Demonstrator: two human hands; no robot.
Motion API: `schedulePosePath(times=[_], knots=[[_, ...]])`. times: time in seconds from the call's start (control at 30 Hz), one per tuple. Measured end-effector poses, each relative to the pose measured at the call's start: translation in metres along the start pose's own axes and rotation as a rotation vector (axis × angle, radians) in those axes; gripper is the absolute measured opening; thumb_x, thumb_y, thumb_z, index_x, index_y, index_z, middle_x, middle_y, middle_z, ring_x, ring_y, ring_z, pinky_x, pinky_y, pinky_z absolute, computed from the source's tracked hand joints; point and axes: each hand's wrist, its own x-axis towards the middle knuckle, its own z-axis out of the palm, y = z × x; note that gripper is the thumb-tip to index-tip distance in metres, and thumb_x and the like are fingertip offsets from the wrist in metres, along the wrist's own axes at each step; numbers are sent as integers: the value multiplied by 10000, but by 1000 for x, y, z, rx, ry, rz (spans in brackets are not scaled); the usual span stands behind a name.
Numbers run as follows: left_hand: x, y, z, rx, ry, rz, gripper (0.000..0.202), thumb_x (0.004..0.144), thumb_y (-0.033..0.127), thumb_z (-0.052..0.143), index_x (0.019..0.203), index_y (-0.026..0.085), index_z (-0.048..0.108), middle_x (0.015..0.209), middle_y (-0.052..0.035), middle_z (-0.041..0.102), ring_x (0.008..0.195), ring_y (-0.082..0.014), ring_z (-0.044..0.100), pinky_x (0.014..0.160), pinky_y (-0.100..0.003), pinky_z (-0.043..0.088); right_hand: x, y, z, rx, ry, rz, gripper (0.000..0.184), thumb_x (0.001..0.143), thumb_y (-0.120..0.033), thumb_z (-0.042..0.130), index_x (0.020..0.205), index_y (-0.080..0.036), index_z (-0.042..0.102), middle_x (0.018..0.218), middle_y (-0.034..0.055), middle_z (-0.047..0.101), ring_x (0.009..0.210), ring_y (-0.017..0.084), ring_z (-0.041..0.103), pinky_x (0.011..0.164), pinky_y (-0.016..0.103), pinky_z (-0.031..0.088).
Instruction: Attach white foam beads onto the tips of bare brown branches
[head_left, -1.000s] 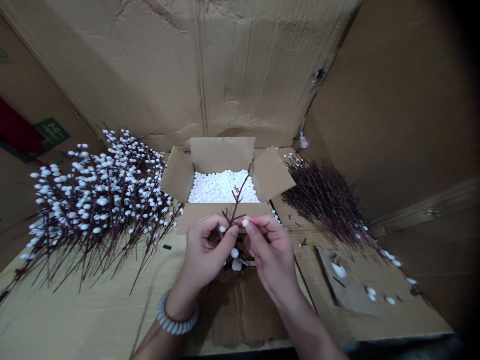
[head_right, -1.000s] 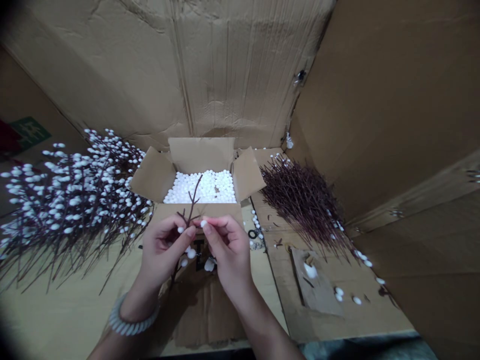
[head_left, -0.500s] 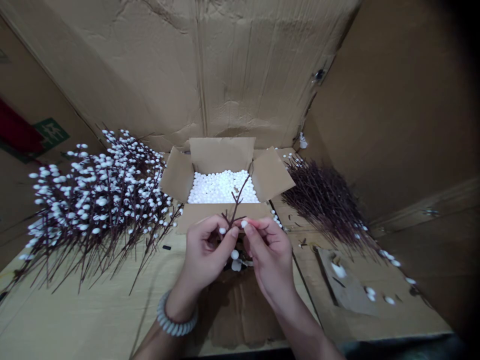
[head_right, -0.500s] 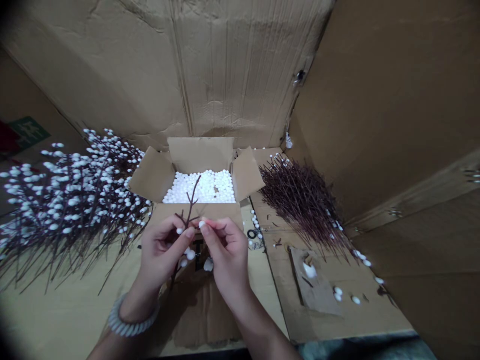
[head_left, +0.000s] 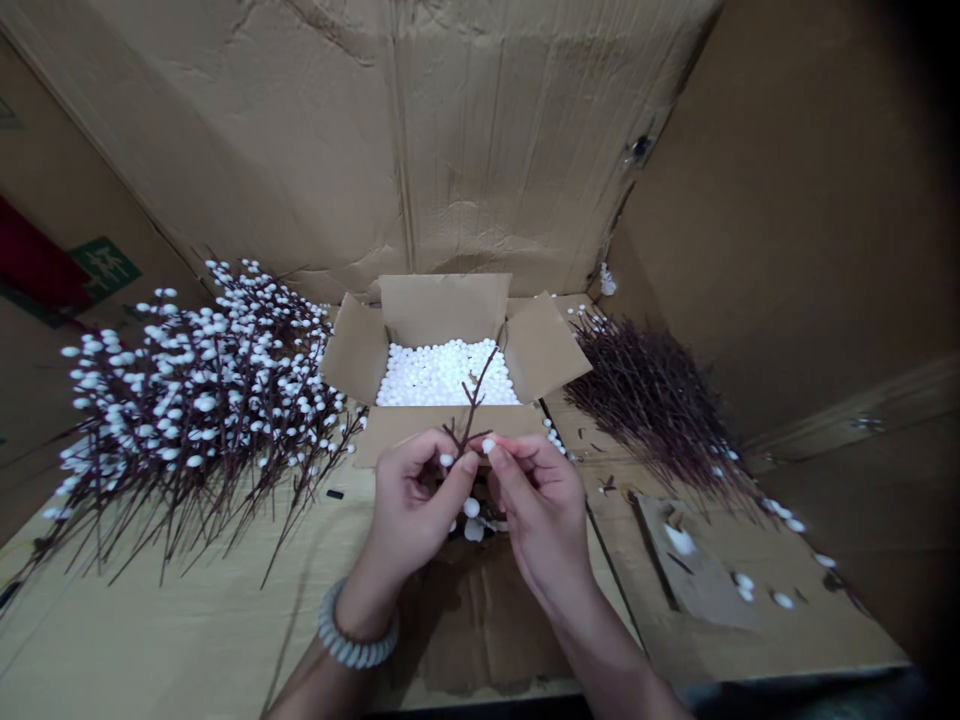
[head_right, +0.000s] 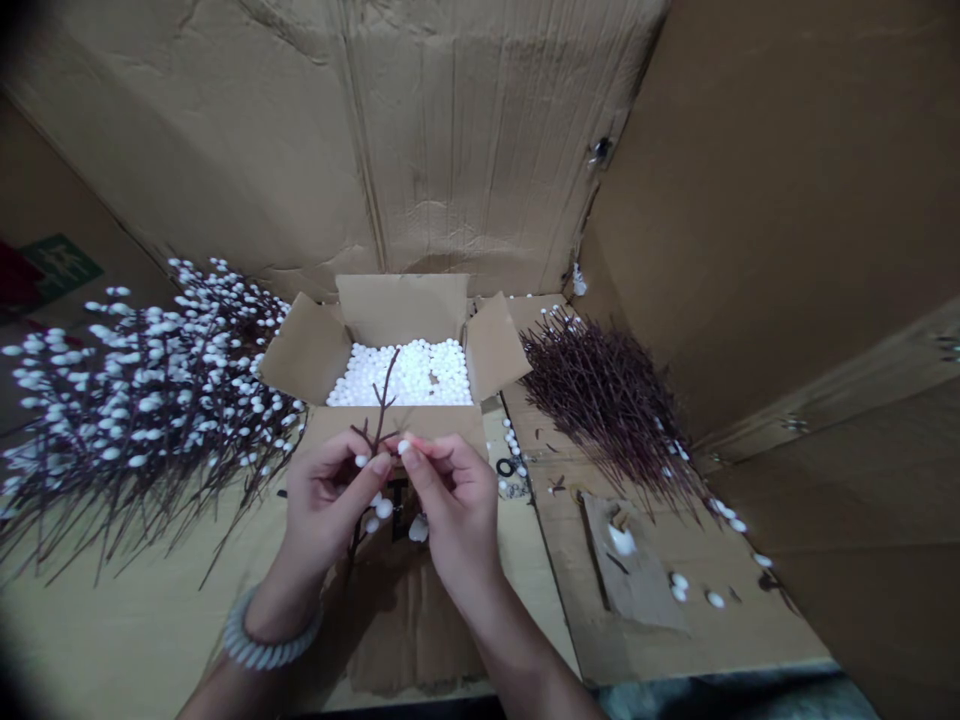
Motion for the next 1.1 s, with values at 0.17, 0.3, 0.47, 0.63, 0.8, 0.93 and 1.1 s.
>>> schedulePosePath(times=[0.17, 0.3, 0.47, 0.63, 0.8, 0.93, 1.1], knots=[[1, 0, 0, -9, -14, -22, 268, 801, 223, 599, 593, 189, 435, 484, 61, 397, 431, -80, 343, 407, -195, 263, 0, 1, 1, 6, -8, 4, 139, 759, -341, 716, 750, -210, 671, 765, 1, 727, 600, 100, 587, 547, 221, 456], [1, 0, 0, -8, -12, -9, 260, 803, 196, 595, 598, 188, 435, 489, 65, 399, 428, -75, 337, 408, -192, 257, 0, 1, 1, 6, -6, 11, 145, 756, -342, 719, 746, -206, 671, 767, 2, 730, 609, 100, 593, 551, 217, 458], [1, 0, 0, -1, -22, -3, 267, 810, 203, 591, 597, 188, 432, 491, 62, 414, 431, -75, 346, 411, -192, 265, 1, 1, 0, 2, -20, 5, 117, 761, -321, 719, 754, -213, 675, 765, -14, 727, 580, 81, 575, 552, 203, 451], [2, -1, 0, 31, -8, 1, 279, 807, 246, 606, 595, 187, 434, 493, 63, 395, 439, -78, 339, 419, -196, 271, 1, 1, -1, -39, -21, -10, 129, 755, -325, 719, 754, -203, 676, 749, -4, 719, 558, 93, 572, 523, 214, 448], [0, -2, 0, 34, -12, 8, 285, 817, 253, 604, 599, 189, 431, 504, 59, 404, 443, -79, 342, 420, -199, 275, 2, -1, -1, -56, -39, -15, 125, 755, -326, 715, 749, -206, 679, 740, -1, 722, 566, 102, 585, 529, 224, 466], [0, -3, -2, 25, -22, -12, 279, 825, 290, 613, 612, 187, 465, 515, 44, 449, 451, -89, 387, 422, -204, 301, 1, -2, 0, -38, -28, -25, 103, 754, -310, 720, 746, -217, 677, 706, -19, 705, 576, 102, 593, 551, 227, 481], [1, -2, -4, -14, -83, -4, 268, 844, 370, 600, 663, 174, 570, 559, 9, 552, 495, -114, 480, 463, -213, 382, -2, -3, 1, 2, 25, -59, 109, 748, -318, 727, 747, -223, 672, 772, -6, 724, 628, 114, 621, 562, 227, 488]])
